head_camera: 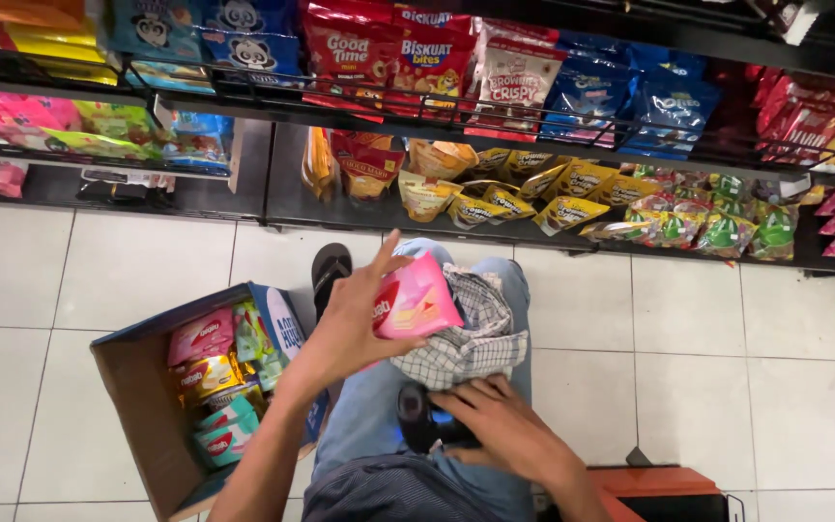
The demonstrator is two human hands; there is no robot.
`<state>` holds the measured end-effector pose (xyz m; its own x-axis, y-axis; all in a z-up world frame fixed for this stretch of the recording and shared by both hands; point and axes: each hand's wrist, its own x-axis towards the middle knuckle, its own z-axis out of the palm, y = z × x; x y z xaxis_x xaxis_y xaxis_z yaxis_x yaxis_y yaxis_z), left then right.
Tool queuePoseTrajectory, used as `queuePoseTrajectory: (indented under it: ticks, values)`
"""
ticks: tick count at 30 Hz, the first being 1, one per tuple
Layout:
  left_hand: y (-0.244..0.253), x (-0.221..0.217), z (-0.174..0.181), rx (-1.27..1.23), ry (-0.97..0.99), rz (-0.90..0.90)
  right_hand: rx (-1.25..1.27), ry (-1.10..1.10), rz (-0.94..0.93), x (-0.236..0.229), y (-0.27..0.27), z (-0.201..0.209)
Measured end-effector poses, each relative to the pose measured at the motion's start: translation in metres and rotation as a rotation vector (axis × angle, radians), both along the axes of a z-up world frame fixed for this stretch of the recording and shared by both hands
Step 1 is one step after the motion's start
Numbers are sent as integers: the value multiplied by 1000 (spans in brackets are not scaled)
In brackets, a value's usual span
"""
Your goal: Stocking snack shelves by cleaning and scanning individual items from a box.
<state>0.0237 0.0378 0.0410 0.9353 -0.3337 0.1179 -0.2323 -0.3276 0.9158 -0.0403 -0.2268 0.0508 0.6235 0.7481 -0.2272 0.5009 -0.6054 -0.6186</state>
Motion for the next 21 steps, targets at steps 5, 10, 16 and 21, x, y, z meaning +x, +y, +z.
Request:
queuePoseTrajectory:
  ticks: [5,10,16,21]
  values:
    - [-19,-7,4,349,-428,73,103,-118,-154,9,-19,22]
    - [-50,-7,0,68,-574,203,247,-185,-698,29,-27,55]
    - [-77,2,7,508,-871,38,408,-433,-673,50,-24,98]
    - [-97,3,59,724,-1125,-134,181,-382,-410,86,-43,146]
